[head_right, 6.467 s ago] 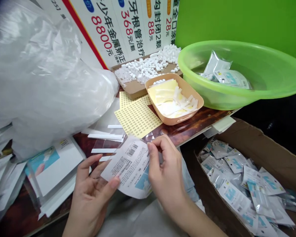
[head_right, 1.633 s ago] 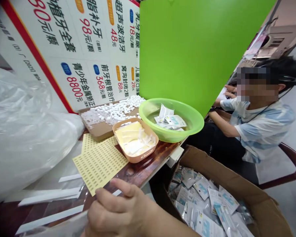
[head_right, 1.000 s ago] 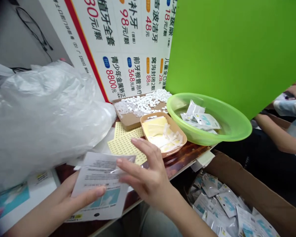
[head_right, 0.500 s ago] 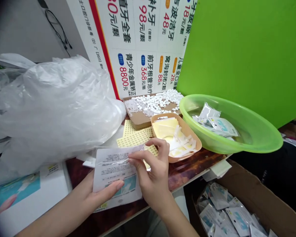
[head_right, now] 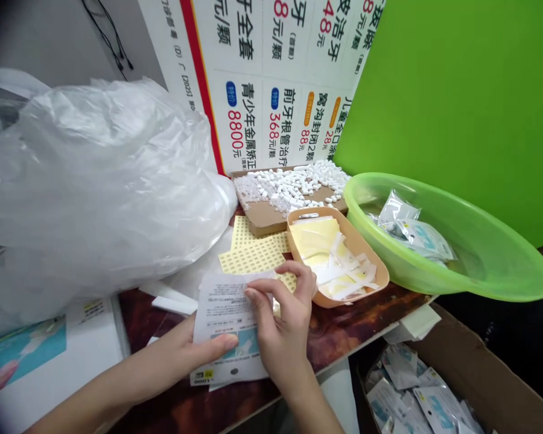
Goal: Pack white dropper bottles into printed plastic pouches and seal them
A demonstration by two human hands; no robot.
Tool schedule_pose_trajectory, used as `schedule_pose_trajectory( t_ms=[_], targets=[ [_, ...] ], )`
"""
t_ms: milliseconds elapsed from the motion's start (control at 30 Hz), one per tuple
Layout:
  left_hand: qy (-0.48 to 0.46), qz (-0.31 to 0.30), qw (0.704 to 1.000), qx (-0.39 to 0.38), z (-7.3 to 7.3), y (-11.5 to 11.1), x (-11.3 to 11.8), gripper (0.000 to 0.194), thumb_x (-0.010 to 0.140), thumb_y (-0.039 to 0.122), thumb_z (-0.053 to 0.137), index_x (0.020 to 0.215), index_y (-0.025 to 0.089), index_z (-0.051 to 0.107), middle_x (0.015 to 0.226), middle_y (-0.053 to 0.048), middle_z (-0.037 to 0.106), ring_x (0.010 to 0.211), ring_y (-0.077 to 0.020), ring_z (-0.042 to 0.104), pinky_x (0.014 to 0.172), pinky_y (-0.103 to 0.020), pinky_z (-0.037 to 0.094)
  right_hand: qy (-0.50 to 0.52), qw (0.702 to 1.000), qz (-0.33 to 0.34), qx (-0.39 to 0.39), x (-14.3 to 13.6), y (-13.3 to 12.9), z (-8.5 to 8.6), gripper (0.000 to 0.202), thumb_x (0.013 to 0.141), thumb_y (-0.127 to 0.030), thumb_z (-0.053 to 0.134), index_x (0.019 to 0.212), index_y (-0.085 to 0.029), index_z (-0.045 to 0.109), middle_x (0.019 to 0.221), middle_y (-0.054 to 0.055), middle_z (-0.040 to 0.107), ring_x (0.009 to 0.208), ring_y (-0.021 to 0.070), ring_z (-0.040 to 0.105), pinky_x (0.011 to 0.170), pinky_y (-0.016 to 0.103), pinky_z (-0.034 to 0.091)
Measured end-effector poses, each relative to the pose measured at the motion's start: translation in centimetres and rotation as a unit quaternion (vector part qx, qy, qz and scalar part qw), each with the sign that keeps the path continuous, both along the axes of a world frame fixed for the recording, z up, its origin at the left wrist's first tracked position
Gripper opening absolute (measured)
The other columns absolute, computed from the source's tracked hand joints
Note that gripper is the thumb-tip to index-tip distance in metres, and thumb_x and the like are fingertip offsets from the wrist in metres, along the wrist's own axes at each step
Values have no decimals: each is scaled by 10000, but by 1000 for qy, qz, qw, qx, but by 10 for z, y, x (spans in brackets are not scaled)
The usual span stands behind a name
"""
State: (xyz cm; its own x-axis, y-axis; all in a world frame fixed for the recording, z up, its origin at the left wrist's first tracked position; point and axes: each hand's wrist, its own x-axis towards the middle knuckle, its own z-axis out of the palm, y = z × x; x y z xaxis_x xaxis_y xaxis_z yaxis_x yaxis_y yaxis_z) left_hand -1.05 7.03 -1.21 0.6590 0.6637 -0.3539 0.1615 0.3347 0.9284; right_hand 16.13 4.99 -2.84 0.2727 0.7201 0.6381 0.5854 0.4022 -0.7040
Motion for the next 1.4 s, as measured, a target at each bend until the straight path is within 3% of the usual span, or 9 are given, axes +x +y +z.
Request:
schedule_pose_trajectory(
  t_ms=[100,200,400,633,933,1033,1233,1300,1400],
  targets=[
    [1,-42,999,4,-3,5,-1,630,888,351,622,1450,199,382,1422,-123,560,1249,-295,552,1058,-452,425,-5,999,-26,32,0,-1,-9,85,857,-176,655,844,-246,703,1047,44,492,1038,220,526,878,405,451],
    [13,-46,998,43,3,5,-3,623,876,327,637,1441,220,399,1411,-97,570,1242,-278,552,1042,-425,436,6,998,19,58,1,-5,-11,137,858,-117,640,903,-235,693,1048,48,586,1070,222,578,915,414,482],
    [51,-118,987,96,20,5,-8,464,899,265,617,1354,273,526,1316,-29,643,1146,-229,609,990,-359,478,30,996,53,59,2,-11,-6,172,837,-77,657,913,-226,695,853,7,633,858,170,640,777,340,538],
    [46,-134,990,-10,26,3,-12,571,873,272,646,1405,256,437,1232,-41,678,1052,-217,647,849,-312,541,15,994,4,108,-1,-21,-9,182,812,-61,675,916,-208,697,809,0,649,736,148,612,669,320,533],
    [61,-169,981,-69,36,3,-18,529,857,265,659,1353,258,475,1150,-45,706,1012,-237,668,817,-319,553,88,993,12,73,-7,-28,-10,164,831,-52,641,882,-196,699,762,-10,586,663,122,543,530,268,445],
    [63,-178,979,-81,37,3,-20,464,844,249,667,1289,257,537,1084,-19,717,996,-228,665,795,-292,546,102,988,0,113,-10,-30,-10,178,812,-29,650,893,-175,712,744,-11,583,631,114,530,505,263,406],
    [88,-159,981,-67,31,1,-31,369,808,255,702,1172,266,645,1024,13,733,926,-211,675,729,-241,542,182,971,-8,158,-12,-34,-11,171,874,-127,558,953,-176,702,832,46,608,771,200,577,669,366,420],
    [110,-134,984,-45,28,-1,-31,372,823,267,680,1192,276,633,1007,19,735,885,-208,680,692,-237,539,112,981,5,158,-9,-35,-14,186,892,-206,569,1036,-185,685,1004,85,579,921,243,560,768,413,421],
    [172,-127,976,38,23,-5,-30,305,813,306,693,1112,253,667,981,13,728,860,-223,676,687,-247,524,-101,988,70,92,-3,-38,-16,223,834,-280,699,1049,-223,682,1243,101,496,1124,306,455,929,476,381]
  ],
)
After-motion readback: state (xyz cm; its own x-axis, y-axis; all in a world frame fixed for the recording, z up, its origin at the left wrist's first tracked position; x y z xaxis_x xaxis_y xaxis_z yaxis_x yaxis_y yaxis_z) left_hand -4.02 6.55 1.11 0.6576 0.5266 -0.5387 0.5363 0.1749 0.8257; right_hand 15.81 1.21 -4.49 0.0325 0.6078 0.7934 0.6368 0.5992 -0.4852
